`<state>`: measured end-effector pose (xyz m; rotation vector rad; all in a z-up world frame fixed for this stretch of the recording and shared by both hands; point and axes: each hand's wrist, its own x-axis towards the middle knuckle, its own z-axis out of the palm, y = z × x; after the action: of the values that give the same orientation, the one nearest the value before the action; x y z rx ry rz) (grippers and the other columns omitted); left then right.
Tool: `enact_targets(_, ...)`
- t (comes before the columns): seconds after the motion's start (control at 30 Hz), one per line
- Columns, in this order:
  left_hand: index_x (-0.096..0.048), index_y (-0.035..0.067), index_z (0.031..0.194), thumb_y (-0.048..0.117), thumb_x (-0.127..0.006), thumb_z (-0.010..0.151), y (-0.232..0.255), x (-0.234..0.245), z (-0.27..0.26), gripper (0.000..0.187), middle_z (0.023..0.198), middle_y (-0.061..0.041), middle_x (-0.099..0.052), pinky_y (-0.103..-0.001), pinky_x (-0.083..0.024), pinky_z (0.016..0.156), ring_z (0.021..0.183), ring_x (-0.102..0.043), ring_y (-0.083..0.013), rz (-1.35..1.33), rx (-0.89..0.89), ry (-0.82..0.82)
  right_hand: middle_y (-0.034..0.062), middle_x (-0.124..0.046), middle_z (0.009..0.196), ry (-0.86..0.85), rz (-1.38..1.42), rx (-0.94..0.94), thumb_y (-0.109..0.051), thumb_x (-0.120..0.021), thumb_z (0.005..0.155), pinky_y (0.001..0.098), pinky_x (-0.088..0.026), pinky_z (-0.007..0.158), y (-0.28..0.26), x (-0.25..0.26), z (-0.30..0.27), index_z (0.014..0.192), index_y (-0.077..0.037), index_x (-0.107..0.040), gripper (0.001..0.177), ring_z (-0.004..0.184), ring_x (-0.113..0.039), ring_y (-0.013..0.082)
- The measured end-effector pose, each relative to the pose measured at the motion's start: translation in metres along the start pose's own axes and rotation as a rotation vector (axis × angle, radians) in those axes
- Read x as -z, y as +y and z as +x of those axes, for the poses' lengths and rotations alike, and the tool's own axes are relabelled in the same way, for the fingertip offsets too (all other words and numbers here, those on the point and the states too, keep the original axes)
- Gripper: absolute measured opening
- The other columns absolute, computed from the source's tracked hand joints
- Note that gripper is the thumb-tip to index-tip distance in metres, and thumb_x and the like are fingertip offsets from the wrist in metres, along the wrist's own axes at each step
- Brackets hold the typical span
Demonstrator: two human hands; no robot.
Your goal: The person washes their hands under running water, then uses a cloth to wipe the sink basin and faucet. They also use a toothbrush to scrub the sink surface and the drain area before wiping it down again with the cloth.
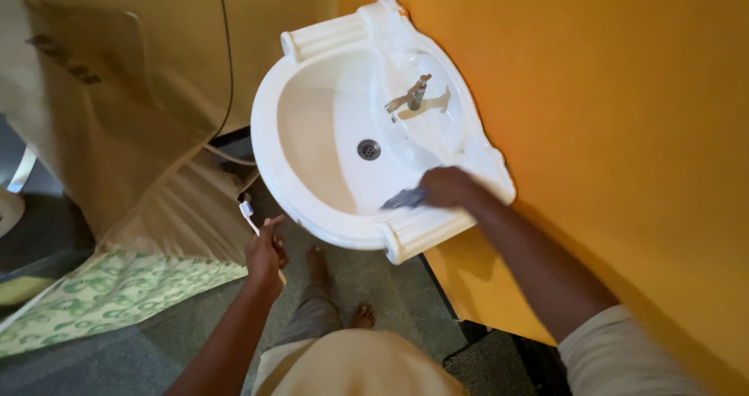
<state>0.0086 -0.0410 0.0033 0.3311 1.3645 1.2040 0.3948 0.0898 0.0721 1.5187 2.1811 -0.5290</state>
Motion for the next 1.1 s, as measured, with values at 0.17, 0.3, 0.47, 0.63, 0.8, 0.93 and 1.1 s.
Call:
enact_targets(0.17,-0.068,0.009,0.127,0.041,-0.049,0.107,0.008,0.011,-0.019,0.043,0.064,0.003,-0.035,-0.028,-0.023,0.045,0.049,-0.027,-0.008,0.058,-0.011,0.025,0.0183,-0.074,0.107,0.418,0.149,0.073,-0.027,-0.072,0.077,0.0486,-0.056,0.086,0.068,-0.016,-0.034,0.11,-0.011,-0.076,0.037,0.098,-0.07,0.0384)
enact_targets(0.3,-0.069,0.009,0.126,0.038,-0.05,0.106,0.015,0.018,-0.025,0.04,0.064,0.003,-0.037,-0.029,-0.023,0.044,0.048,-0.026,-0.0086,0.059,0.022,0.099,0.0149,-0.073,0.113,0.492,0.468,-0.05,-0.009,-0.068,0.088,0.0463,-0.06,0.085,-0.007,-0.057,-0.055,0.116,-0.014,-0.072,0.029,0.096,-0.072,0.032)
enact_targets(0.47,-0.07,0.01,0.124,0.04,-0.049,0.106,0.013,0.008,-0.02,0.04,0.064,0.003,-0.036,-0.029,-0.022,0.044,0.048,-0.024,-0.0089,0.082,0.018,0.066,0.0159,-0.067,0.132,0.787,0.324,0.2,-0.016,-0.083,0.07,0.0622,-0.043,0.102,-0.159,-0.061,-0.069,0.082,-0.014,-0.075,0.015,0.125,-0.057,0.0453)
enact_targets(0.63,-0.071,0.009,0.124,0.04,-0.049,0.107,0.011,-0.008,-0.001,0.041,0.065,0.004,-0.035,-0.028,-0.022,0.045,0.049,-0.026,-0.0077,0.069,-0.008,-0.021,0.0189,-0.066,0.111,0.775,0.162,0.319,-0.014,-0.074,0.092,0.0543,-0.046,0.107,-0.166,-0.07,-0.08,0.102,-0.003,-0.068,0.017,0.11,-0.062,0.0381)
enact_targets(0.8,-0.07,0.007,0.124,0.039,-0.048,0.108,0.01,-0.008,0.001,0.042,0.066,0.004,-0.039,-0.028,-0.024,0.046,0.05,-0.028,-0.0079,0.101,-0.004,-0.031,0.0143,-0.071,0.11,0.549,0.115,0.461,-0.009,-0.065,0.09,0.0487,-0.052,0.101,-0.138,-0.109,-0.081,0.106,-0.008,-0.073,0.018,0.114,-0.063,0.0366)
enact_targets(0.93,-0.07,0.009,0.126,0.04,-0.047,0.108,0.008,-0.005,-0.007,0.043,0.065,0.002,-0.035,-0.029,-0.024,0.045,0.049,-0.026,-0.0084,0.15,0.012,-0.027,0.0143,-0.073,0.111,0.318,0.313,0.445,-0.013,-0.061,0.105,0.0406,-0.06,0.089,-0.126,-0.135,-0.113,0.113,-0.011,-0.072,0.014,0.102,-0.07,0.0293)
enact_targets(1.1,-0.069,0.009,0.128,0.04,-0.046,0.107,0.006,0.001,-0.016,0.043,0.066,0.002,-0.038,-0.03,-0.024,0.046,0.05,-0.027,-0.009,0.152,0.035,0.003,0.0064,-0.075,0.099,0.101,0.65,-0.013,-0.021,-0.068,0.096,0.0343,-0.063,0.075,-0.103,-0.098,-0.155,0.103,-0.013,-0.072,0.011,0.085,-0.074,0.0217)
